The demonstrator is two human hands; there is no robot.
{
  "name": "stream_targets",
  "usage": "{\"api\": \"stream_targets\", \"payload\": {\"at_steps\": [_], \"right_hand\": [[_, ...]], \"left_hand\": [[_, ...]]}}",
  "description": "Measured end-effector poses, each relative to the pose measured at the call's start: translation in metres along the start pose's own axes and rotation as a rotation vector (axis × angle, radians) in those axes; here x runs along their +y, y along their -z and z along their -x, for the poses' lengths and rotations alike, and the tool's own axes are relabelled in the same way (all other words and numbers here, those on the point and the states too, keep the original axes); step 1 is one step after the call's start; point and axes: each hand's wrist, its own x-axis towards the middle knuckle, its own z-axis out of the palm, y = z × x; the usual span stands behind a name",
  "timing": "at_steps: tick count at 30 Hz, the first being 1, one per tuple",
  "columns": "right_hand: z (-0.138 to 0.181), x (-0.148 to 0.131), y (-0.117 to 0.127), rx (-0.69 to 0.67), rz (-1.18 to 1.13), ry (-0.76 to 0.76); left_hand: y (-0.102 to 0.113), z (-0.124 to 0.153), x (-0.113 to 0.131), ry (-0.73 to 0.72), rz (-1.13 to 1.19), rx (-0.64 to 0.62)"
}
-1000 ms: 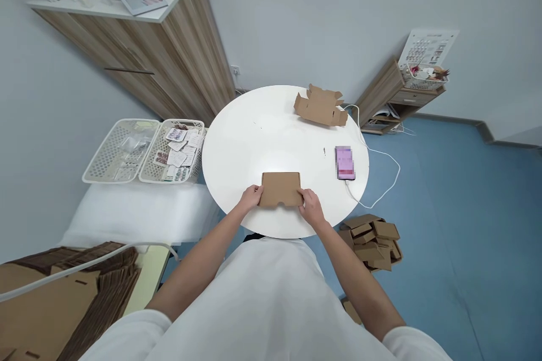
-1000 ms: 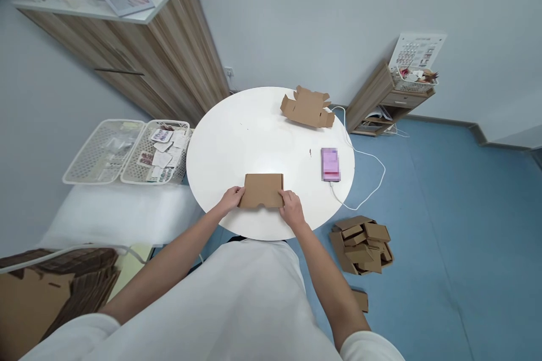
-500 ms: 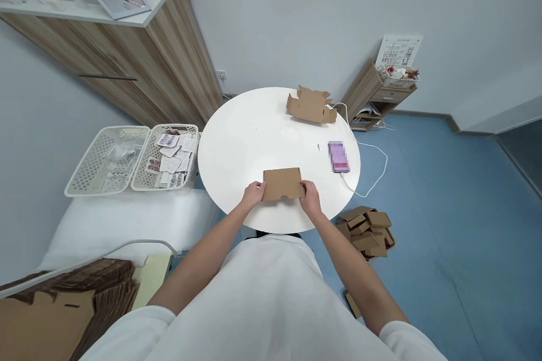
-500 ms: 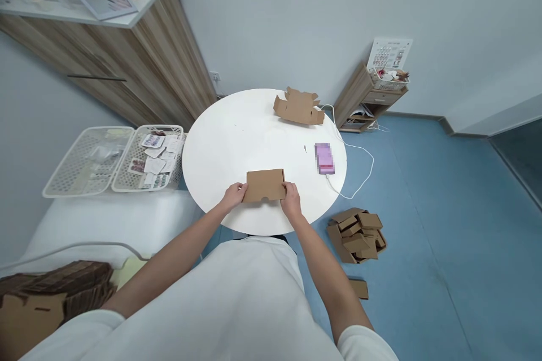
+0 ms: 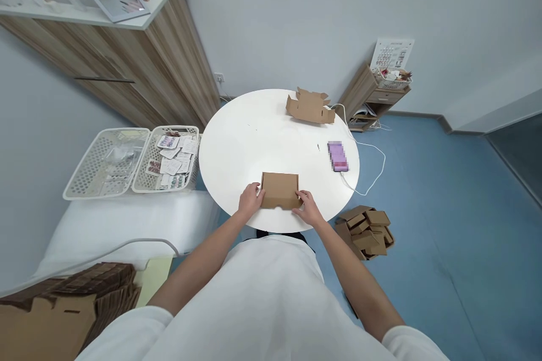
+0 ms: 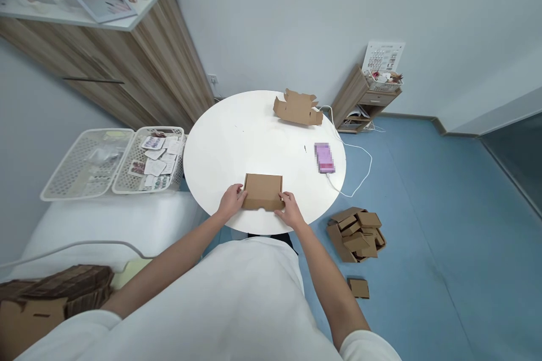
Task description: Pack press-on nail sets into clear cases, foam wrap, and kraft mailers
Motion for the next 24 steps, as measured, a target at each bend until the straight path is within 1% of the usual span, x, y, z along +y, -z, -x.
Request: {"api": "stream_targets", "payload": {"at_steps": [2, 3, 5, 7, 10, 12, 15, 17, 19, 21, 24], "right_hand": [[0.001, 0.0, -0.003, -0.01, 0.018, 0.037], [0.001, -0.001, -0.004, -0.016, 0.025, 0.052], [0.001, -0.003, -0.003, -0.024, 0.031, 0.065], [0.0, -0.008, 0.002, -0.033, 0.014, 0.054], [-0.006, -0.019, 0.018, -0.051, -0.062, -0.006], [-0.013, -0.027, 0.03, -0.036, -0.127, -0.061], [-0.026, -0.037, 0.041, 0.016, -0.179, -0.132], [-0.034, -0.042, 0.044, 0.031, -0.187, -0.168], [-0.04, -0.044, 0.043, 0.035, -0.201, -0.184], [-0.044, -0.046, 0.042, 0.055, -0.201, -0.168], [-0.048, -0.051, 0.041, 0.122, -0.14, -0.131]], "left_hand": [[-0.001, 0.01, -0.002, -0.102, 0.07, -0.033], [-0.001, 0.015, -0.003, -0.128, 0.095, -0.056], [0.001, 0.021, -0.003, -0.144, 0.121, -0.08], [0.008, 0.024, -0.002, -0.154, 0.132, -0.081], [0.024, 0.02, 0.005, -0.21, 0.127, -0.095], [0.035, 0.013, 0.01, -0.24, 0.102, -0.128], [0.043, 0.001, 0.018, -0.188, 0.054, -0.148], [0.043, -0.007, 0.021, -0.134, 0.043, -0.125], [0.041, -0.014, 0.022, -0.104, 0.052, -0.064], [0.039, -0.018, 0.02, -0.098, 0.065, 0.038], [0.039, -0.019, 0.02, -0.104, 0.027, 0.184]]}}
